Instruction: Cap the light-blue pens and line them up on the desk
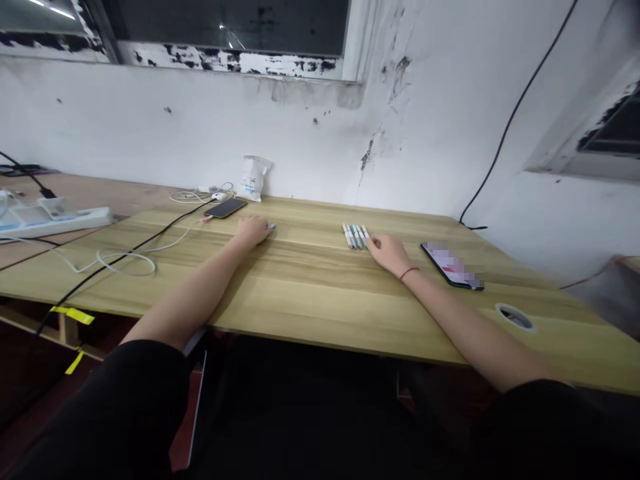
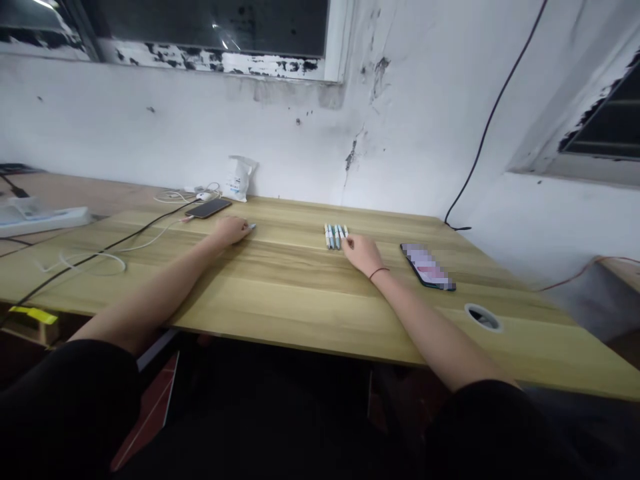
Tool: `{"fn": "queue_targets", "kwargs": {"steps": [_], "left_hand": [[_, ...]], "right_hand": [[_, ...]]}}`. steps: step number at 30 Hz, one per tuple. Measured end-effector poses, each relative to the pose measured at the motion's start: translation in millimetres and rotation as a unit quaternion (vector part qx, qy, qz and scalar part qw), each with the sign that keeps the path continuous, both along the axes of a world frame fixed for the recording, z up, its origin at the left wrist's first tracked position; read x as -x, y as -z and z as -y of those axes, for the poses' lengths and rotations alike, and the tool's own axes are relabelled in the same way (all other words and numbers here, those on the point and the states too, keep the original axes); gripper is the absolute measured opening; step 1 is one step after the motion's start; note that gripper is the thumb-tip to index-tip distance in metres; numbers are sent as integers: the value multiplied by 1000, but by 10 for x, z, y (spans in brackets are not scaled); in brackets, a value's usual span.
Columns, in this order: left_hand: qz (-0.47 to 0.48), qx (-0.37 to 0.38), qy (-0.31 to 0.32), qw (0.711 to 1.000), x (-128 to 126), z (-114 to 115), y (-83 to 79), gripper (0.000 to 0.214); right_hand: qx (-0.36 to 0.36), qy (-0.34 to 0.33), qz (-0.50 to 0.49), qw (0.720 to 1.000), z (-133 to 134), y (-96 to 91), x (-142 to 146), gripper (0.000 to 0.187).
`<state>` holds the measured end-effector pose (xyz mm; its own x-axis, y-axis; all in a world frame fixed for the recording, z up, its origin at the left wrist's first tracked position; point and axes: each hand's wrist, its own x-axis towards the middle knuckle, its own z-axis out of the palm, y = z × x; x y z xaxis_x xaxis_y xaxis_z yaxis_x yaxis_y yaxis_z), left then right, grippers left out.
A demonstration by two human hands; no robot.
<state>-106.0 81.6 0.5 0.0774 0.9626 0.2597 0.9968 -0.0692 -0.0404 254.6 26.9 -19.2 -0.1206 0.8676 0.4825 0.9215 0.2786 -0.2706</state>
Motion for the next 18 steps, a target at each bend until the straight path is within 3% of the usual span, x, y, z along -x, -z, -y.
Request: {"fn": "queue_targets", "kwargs": {"steps": [6,8,13,18], "left_hand": [[11,-27,47,998,-283,104,-46,41],[55,-65,107,991,-413,168,-75,40],[218,-104,286,927,-808,448,-143,31],[358,-83,435,822,-1069,716,-189,64]], "right_hand": [[2,-184,19,983,283,-52,302,33],[26,-224,20,974,367,-71,382,31],[77,-272,-4,959,466,-85,467,22],[137,-285,-91,944,479,-63,476,37]]}}
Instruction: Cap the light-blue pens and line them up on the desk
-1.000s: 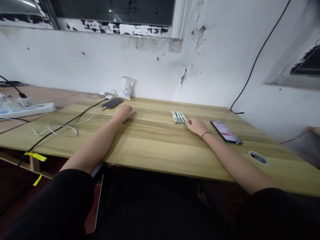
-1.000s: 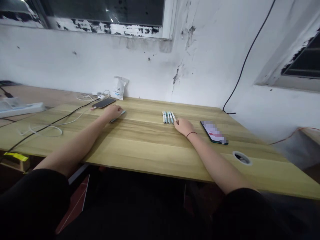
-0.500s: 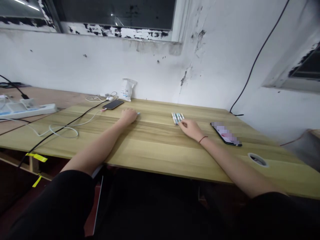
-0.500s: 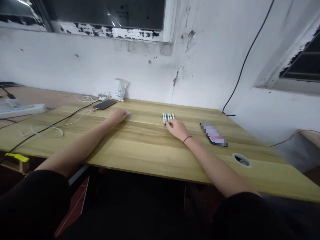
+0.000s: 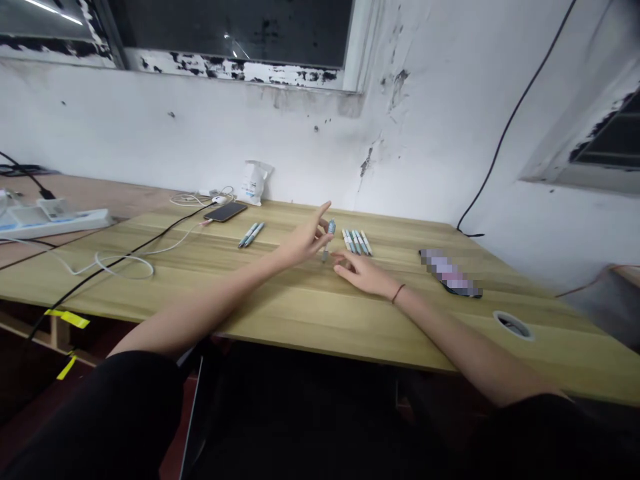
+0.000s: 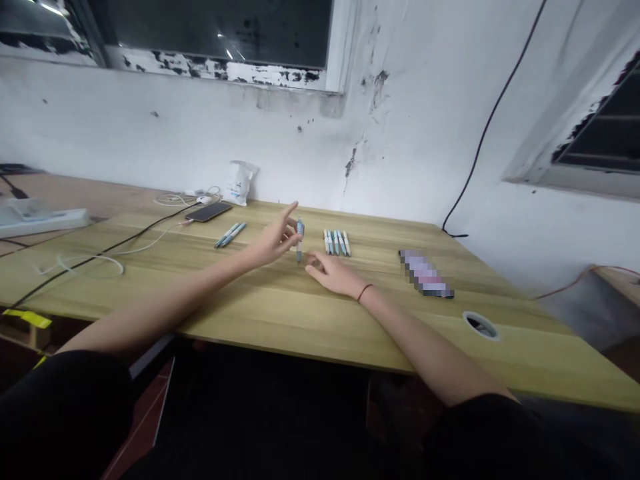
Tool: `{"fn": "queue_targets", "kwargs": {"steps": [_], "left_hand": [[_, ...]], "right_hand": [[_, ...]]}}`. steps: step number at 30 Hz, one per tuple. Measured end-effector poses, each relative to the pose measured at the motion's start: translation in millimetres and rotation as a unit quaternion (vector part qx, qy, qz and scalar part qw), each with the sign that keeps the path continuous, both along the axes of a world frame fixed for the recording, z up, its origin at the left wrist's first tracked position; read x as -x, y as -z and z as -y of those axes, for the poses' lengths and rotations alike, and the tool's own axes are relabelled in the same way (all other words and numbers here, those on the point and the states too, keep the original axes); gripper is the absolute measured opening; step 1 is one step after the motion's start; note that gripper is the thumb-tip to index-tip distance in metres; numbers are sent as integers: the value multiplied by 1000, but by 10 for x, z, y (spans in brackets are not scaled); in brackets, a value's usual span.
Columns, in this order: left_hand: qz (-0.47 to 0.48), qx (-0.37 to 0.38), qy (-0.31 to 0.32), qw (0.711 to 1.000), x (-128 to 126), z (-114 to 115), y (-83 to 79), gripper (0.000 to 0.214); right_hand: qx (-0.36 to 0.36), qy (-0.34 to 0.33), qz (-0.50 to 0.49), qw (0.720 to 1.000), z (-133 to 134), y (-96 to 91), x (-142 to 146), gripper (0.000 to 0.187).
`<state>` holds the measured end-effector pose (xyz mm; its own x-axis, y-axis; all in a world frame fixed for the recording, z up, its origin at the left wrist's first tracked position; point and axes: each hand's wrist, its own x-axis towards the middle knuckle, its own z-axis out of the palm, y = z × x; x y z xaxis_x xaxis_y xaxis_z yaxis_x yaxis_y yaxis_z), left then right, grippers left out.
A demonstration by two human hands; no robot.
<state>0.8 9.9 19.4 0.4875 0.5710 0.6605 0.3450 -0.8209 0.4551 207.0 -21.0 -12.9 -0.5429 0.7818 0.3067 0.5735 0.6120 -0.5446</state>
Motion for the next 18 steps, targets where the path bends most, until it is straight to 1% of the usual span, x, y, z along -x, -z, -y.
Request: {"fn": "queue_targets", "kwargs": {"steps": [2,4,6,8,11,14,16,18], "left_hand": [[41,33,46,998,-17,46,-9,61],[79,71,70,992,1,57,-10,49],[119,111,83,983,29,48,-7,39],[153,148,93,973,48,33,-6,35],[178,188,98,961,50,21,-8,35],[191,207,97,955,39,23,-9,36],[197,206,98,954,37,29,-8,40],[197,199,103,954,42,33,-7,48]], "right_hand": [[41,-20,-34,998,-6,18,5,37],[70,-26,-66,995,-27,45,7,37],[75,-13,-84,994,-60,73,0,40],[59,12,-86,994,-99,91,-15,42],[34,35,-80,996,-147,89,-47,40],[23,31,-80,996,-182,76,-80,37],[55,21,-87,994,-200,76,-102,37],[108,0,-96,989,-210,77,-121,36]]}}
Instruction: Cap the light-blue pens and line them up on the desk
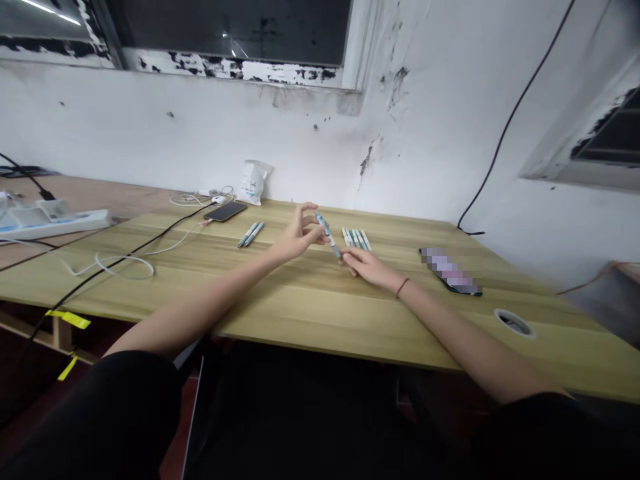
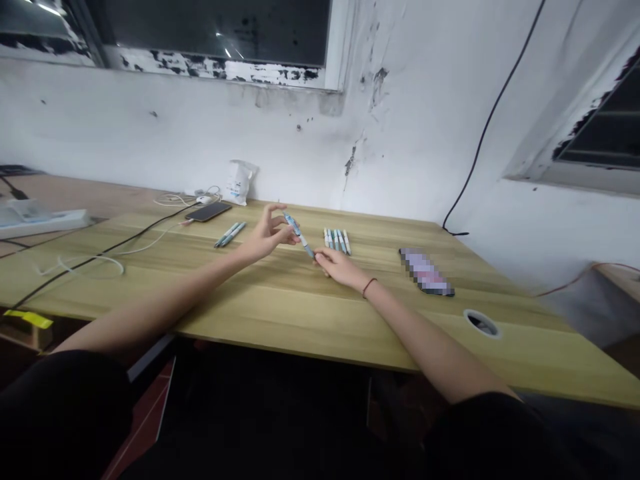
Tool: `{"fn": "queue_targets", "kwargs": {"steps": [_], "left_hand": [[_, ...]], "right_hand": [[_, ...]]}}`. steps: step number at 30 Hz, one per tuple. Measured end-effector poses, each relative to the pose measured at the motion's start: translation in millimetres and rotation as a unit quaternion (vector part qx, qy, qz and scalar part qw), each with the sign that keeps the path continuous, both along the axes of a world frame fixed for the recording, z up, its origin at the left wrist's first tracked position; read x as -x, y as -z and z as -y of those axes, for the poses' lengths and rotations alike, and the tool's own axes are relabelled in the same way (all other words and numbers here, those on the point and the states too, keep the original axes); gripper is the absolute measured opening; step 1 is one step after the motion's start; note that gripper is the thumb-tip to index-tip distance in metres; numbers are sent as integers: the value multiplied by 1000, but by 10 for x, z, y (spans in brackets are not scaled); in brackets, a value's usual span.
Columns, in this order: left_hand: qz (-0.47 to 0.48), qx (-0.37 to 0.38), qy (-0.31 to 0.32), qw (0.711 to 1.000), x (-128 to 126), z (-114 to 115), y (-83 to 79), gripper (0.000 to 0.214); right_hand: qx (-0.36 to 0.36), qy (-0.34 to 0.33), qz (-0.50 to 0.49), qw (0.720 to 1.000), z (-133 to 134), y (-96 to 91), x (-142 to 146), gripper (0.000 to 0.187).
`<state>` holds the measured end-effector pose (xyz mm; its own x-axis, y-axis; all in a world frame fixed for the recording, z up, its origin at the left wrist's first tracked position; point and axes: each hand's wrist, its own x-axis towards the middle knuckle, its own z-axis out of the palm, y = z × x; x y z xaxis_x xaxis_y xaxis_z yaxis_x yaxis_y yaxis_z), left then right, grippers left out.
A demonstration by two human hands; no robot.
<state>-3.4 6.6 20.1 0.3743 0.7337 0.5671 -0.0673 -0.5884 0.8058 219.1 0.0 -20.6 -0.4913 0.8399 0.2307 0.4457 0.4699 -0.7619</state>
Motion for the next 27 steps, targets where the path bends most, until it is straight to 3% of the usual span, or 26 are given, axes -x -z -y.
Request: {"fn": "queue_targets", "kwargs": {"steps": [5,9,13,16,21,25,27], "left_hand": [[-30,-14,0,999,21,-20,-4,50],[-106,-66,-55,991,105,-82,-24,36],[-257,-244,-137,925,245,-130,-66,23],[-316,-350,-148,870,302,-133,-99,23],[-350,-419,-127,828,283,-105,-150,26],[-368,-434,-140,811,236,-88,-127,24],[-373,-415,-156,815,217,-77,-89,22]], "right_hand": [[36,-28,-10,999,15,-36,-22,32],[86,-7,-58,995,-30,-11,-53,30],[147,16,-131,980,-130,62,-137,33],[146,6,-102,984,-145,35,-201,36],[25,-6,83,996,-61,-138,-239,32],[-142,59,215,964,-42,-189,-237,27],[-190,82,241,948,-51,-182,-240,25]]}}
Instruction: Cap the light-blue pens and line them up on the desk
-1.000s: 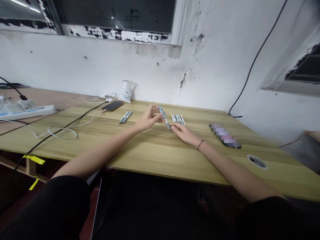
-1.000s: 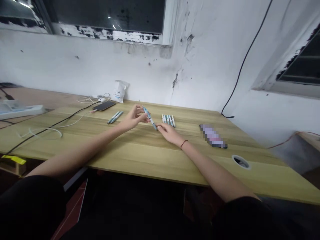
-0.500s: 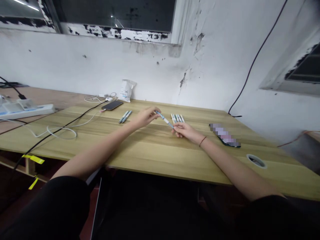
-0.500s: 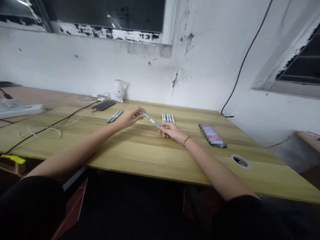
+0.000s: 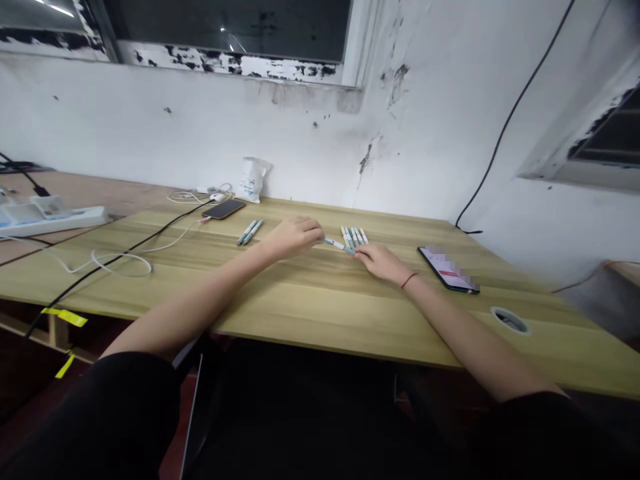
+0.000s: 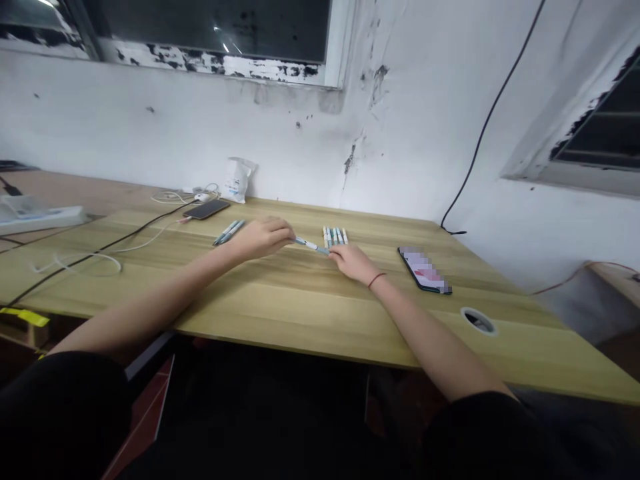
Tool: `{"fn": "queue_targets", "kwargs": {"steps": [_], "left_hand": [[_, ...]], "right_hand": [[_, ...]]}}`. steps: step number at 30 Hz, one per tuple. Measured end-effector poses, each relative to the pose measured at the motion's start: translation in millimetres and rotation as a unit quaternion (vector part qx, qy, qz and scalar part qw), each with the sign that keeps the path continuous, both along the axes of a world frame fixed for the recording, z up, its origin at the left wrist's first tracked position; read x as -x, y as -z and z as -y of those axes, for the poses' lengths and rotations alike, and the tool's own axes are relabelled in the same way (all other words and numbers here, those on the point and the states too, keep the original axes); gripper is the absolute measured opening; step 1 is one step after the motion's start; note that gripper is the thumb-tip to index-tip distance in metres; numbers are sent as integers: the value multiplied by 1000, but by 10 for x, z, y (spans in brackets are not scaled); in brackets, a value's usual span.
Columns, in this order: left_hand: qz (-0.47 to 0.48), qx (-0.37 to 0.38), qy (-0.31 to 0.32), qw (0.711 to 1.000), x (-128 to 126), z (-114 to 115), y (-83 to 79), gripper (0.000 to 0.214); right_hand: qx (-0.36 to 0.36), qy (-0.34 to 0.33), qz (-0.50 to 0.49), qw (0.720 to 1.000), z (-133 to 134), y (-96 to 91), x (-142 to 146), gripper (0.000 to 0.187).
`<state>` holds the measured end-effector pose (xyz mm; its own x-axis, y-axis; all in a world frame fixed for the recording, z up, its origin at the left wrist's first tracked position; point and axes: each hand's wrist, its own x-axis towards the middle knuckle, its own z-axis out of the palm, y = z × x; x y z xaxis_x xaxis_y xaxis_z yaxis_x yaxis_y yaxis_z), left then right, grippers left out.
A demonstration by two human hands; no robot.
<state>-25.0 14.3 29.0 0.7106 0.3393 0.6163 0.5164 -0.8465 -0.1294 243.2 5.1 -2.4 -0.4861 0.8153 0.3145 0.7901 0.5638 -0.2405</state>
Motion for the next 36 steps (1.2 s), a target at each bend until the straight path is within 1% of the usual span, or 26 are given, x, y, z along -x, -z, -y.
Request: {"fn": "queue_targets", "kwargs": {"steps": [3,6,9,12,15,18,21,26,28,30,32,36], "left_hand": [[22,52,-27,998,-23,19,49,24],[37,120,-40,991,-42,27,65,28],[-11,170,-23,985,-65,28,70,31],[-92,160,-18,983,-103,53,96,38],[-132,123,-52,982,-159,111,131,37],[-131,111,-79,982,-200,166,150,34],[-116,128,-82,981,-203,185,151,34],[-110,131,-78,982,-193,170,162,35],[-105,124,-72,984,-203,173,170,36],[-104,125,-71,984,-215,183,177,37],[-104,136,-72,983,-223,194,178,36],[-99,174,-66,978,-218,208,167,36]], "right_hand": [[-35,13,7,999,1,6,-2,25],[-52,8,-8,999,39,-15,26,23],[-47,0,-22,999,93,-40,78,23],[-28,-4,-30,999,123,-35,118,22],[4,-13,-68,998,127,-1,133,20],[58,-28,-132,989,136,23,143,18],[92,-32,-167,981,167,8,164,20],[122,-28,-180,976,178,-5,187,39],[145,-27,-191,970,155,13,185,43],[152,-32,-202,967,131,32,180,41],[143,-42,-212,966,112,46,177,37],[132,-64,-252,957,84,75,175,28]]}}
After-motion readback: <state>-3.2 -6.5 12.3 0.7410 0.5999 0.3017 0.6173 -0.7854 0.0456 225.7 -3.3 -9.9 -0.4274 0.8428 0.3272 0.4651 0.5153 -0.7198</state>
